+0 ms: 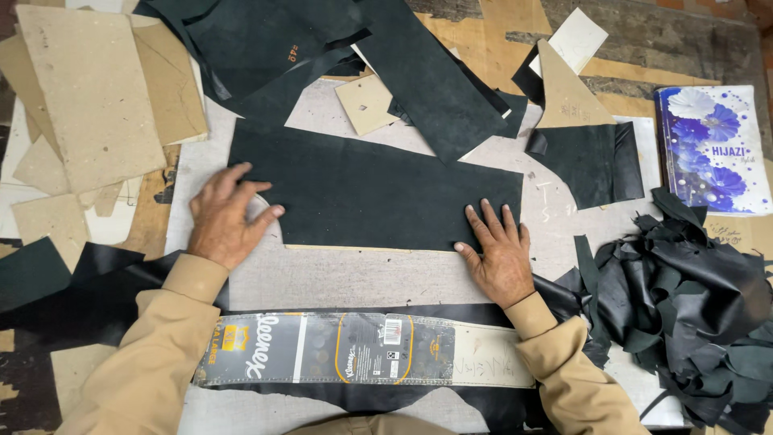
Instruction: The person arranges dark leather pieces on a work table, presses a cardboard template onto the leather, and repositions it. They use a long metal ruler to align the leather and template edges, smooth the leather flat by hand, and hold a utility knife while adjusting the layout.
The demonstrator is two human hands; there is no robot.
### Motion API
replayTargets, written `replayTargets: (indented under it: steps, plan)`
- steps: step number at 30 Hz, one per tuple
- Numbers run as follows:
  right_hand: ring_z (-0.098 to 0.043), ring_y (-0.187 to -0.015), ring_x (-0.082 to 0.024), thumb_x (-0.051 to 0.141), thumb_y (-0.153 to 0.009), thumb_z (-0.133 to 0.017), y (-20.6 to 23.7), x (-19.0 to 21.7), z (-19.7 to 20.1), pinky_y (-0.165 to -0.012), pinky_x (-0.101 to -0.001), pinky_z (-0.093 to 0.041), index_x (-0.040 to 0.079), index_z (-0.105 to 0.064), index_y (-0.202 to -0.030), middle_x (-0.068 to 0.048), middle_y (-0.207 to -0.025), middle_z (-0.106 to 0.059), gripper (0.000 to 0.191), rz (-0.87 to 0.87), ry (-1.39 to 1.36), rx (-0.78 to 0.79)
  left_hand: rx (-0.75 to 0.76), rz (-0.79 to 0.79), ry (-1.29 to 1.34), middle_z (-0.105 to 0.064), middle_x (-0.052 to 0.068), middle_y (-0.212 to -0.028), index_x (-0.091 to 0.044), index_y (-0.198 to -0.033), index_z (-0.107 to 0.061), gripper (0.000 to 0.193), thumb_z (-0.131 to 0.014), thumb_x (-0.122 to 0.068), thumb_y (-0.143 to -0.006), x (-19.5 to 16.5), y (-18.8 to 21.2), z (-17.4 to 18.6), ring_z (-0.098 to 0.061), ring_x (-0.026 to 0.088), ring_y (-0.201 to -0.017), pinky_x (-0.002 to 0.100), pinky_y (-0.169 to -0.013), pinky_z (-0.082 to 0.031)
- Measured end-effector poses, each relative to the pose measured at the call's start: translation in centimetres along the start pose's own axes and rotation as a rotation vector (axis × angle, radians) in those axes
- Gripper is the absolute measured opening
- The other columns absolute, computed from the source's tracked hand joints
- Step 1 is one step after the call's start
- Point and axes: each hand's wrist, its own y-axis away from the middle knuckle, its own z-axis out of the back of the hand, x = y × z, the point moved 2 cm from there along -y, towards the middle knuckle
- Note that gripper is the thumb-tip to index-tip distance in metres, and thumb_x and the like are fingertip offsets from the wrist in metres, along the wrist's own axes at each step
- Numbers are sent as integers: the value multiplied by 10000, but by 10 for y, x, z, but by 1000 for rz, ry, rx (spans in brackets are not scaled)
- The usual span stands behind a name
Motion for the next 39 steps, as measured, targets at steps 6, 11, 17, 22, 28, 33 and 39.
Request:
replayTargets:
  steps: [6, 11, 17, 22, 28, 33, 39]
  plan:
    - [-373, -1438, -480, 254, -859, -811, -1, -17, 14, -1131, -518, -399, 106, -546, -1454, -353, -1570, -351, 669, -95, -297, -295, -251, 51, 105, -597, 225, -1392, -53, -1295, -695, 616, -911, -183, -733, 24, -14, 1, -527, 428, -1256, 527, -1070, -453]
    - [-594, -1190, -266, 79, -860, -791, -16, -64, 0, -987, -345, -529, 34, -503, -1436, -219, -1409, -567, 646, -550, -889, -338, -270, 161, 406, -719, 172, -1223, 43, -1344, -643, 634, -898, -121, -787, 26, -35, 1, -690, 284, -1040, 414, -848, -581]
    - [-659, -883, -163, -29, -904, -727, -15, -98, -10, -786, -283, -555, -21, -606, -1346, -123, -1016, -696, 458, -739, -1272, -223, -112, 314, 785, -740, 181, -1082, 74, -1320, -683, 436, -834, -70, -937, 28, -47, -1, -650, 136, -774, 252, -637, -527]
    - [-715, -775, -132, -80, -886, -680, -19, -76, -16, -711, -273, -608, -54, -641, -1191, -71, -890, -750, 308, -646, -1296, -74, -216, 308, 1059, -723, 81, -1084, 71, -1348, -621, 400, -711, 59, -958, 42, -49, 9, -638, 96, -706, 225, -581, -543]
    - [-622, -702, -129, 27, -905, -783, -33, -58, -13, -621, -268, -515, -19, -726, -1133, -123, -844, -722, 239, -466, -864, 26, -358, 326, 959, -677, 138, -955, 158, -1340, -597, 361, -696, 136, -994, 61, -41, 19, -624, 106, -673, 244, -605, -512]
    - [-670, -967, -327, 13, -867, -679, -76, -110, 35, -893, -417, -547, 92, -762, -1167, -148, -1131, -758, 321, -135, 63, -333, -371, 287, 703, -693, 200, -954, 151, -1350, -596, 313, -711, 124, -1060, 52, -33, 15, -662, 133, -679, 234, -609, -529]
    - [-557, -1175, -436, 241, -1042, -567, -134, -169, 55, -1018, -466, -410, 42, -610, -1436, -221, -1486, -564, 443, -109, 105, -169, -431, 237, 697, -739, 208, -1088, 149, -1332, -581, 310, -705, 110, -1050, 33, -32, 22, -664, 119, -709, 220, -644, -523]
